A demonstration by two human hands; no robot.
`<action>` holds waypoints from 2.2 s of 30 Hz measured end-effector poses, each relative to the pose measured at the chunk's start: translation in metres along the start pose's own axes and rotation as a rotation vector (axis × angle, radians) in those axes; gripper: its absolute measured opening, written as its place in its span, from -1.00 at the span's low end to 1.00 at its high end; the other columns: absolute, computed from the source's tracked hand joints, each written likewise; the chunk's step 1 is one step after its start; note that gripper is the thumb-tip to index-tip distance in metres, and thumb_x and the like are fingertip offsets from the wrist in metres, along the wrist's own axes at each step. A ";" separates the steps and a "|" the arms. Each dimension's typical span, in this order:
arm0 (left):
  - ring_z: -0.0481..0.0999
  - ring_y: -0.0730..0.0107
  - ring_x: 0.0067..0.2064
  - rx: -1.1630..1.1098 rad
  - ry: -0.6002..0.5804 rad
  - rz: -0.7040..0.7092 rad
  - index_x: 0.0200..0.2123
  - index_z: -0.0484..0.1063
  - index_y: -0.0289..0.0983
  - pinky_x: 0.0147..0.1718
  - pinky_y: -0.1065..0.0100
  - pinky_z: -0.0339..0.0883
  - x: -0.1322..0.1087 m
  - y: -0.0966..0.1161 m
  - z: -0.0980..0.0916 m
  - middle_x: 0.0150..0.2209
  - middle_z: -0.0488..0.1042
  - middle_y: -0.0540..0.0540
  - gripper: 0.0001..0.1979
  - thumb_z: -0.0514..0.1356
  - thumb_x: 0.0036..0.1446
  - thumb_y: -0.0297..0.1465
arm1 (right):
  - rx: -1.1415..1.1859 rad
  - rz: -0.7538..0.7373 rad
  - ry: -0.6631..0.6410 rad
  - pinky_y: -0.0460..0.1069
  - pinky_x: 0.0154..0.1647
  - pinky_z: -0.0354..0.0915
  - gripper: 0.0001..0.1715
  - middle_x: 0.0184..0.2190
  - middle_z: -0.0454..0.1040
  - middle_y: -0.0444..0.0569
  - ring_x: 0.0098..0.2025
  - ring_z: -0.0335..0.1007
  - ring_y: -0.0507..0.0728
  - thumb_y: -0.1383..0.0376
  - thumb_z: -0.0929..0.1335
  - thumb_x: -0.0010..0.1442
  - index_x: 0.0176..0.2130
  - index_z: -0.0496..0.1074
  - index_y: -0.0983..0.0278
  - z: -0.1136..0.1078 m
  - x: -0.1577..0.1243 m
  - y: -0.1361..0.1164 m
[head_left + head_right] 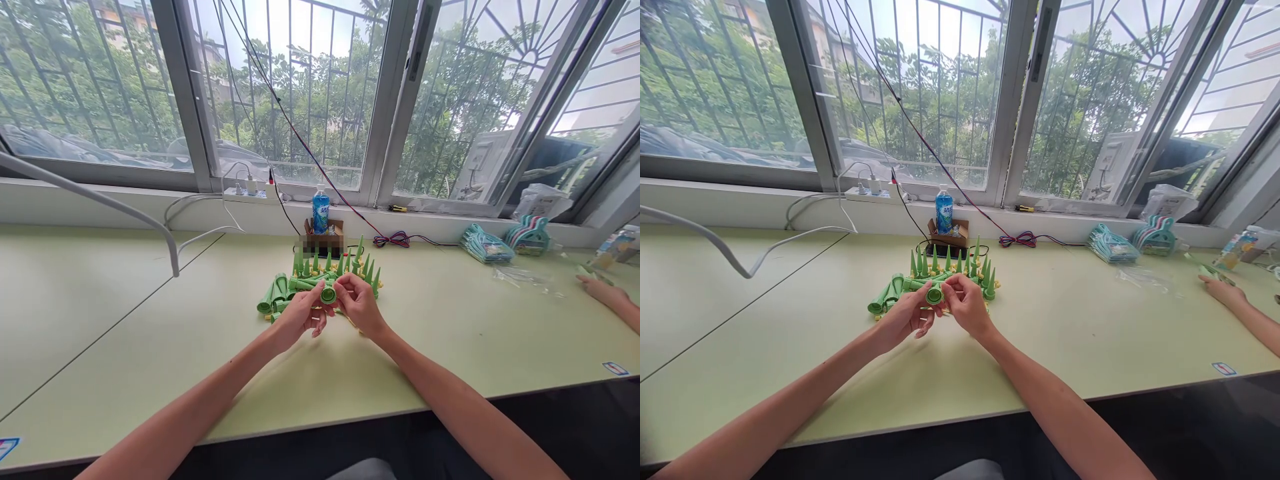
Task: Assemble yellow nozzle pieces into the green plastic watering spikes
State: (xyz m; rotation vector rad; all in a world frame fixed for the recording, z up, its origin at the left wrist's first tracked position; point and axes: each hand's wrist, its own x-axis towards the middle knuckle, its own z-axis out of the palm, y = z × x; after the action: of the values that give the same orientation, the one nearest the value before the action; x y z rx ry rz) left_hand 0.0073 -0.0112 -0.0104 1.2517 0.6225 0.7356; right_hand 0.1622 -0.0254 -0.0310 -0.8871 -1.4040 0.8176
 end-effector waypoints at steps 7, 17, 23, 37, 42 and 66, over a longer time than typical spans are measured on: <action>0.31 0.54 -0.63 0.093 -0.008 0.066 -0.41 0.35 -0.36 -0.70 0.46 0.17 -0.002 -0.001 -0.002 -0.49 0.40 -0.08 -0.52 0.11 0.15 0.00 | 0.024 0.003 -0.013 -0.13 -0.66 0.12 -0.64 -0.53 0.31 -0.18 -0.62 0.17 -0.05 0.02 0.36 0.15 -0.36 0.28 0.25 -0.001 -0.001 0.000; 0.32 0.52 -0.64 0.502 0.067 0.272 -0.48 0.21 -0.26 -0.70 0.49 0.16 -0.006 -0.002 -0.004 -0.66 0.26 0.07 -0.62 0.13 0.18 -0.09 | 0.000 0.015 -0.014 -0.13 -0.67 0.01 -0.62 -0.60 0.22 -0.22 -0.64 0.01 -0.07 0.01 0.37 0.14 -0.39 0.28 0.26 -0.002 -0.001 -0.003; 0.33 0.55 -0.54 0.644 0.160 0.420 -0.41 0.36 -0.29 -0.66 0.48 0.26 -0.005 -0.007 -0.004 -0.41 0.25 0.00 -0.71 0.16 0.16 -0.16 | 0.040 0.042 -0.019 -0.14 -0.68 0.02 -0.62 -0.57 0.29 -0.19 -0.64 0.06 -0.07 0.01 0.39 0.12 -0.40 0.29 0.26 -0.002 0.000 -0.002; 0.31 0.53 -0.46 0.978 0.241 0.657 -0.10 0.48 -0.17 -0.48 0.47 0.27 -0.005 -0.012 -0.007 -0.18 0.43 -0.10 -0.78 0.09 0.25 -0.35 | 0.081 0.082 -0.037 -0.15 -0.68 0.03 -0.65 -0.62 0.26 -0.23 -0.64 0.08 -0.06 0.06 0.39 0.13 -0.39 0.29 0.26 -0.003 0.000 0.001; 0.30 0.57 -0.49 1.021 0.292 0.700 -0.11 0.49 -0.15 -0.48 0.47 0.27 -0.002 -0.014 -0.008 -0.15 0.44 -0.09 -0.79 0.10 0.25 -0.37 | 0.087 0.066 -0.039 -0.15 -0.68 0.03 -0.66 -0.62 0.24 -0.24 -0.64 0.06 -0.07 0.06 0.38 0.15 -0.38 0.29 0.26 -0.002 0.001 0.002; 0.43 0.50 -0.48 -0.299 0.087 -0.022 -0.38 0.33 -0.35 -0.50 0.47 0.36 0.002 -0.004 -0.003 -0.45 0.47 -0.14 -0.79 0.26 0.12 -0.34 | -0.041 -0.053 0.025 -0.14 -0.65 0.05 -0.71 -0.58 0.25 -0.21 -0.61 0.07 -0.06 0.10 0.34 0.22 -0.36 0.28 0.26 -0.002 0.000 0.003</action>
State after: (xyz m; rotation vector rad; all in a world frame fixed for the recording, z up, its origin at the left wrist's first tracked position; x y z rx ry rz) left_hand 0.0067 -0.0083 -0.0146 0.9406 0.5719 0.8350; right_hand 0.1643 -0.0238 -0.0335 -0.8847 -1.4209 0.7384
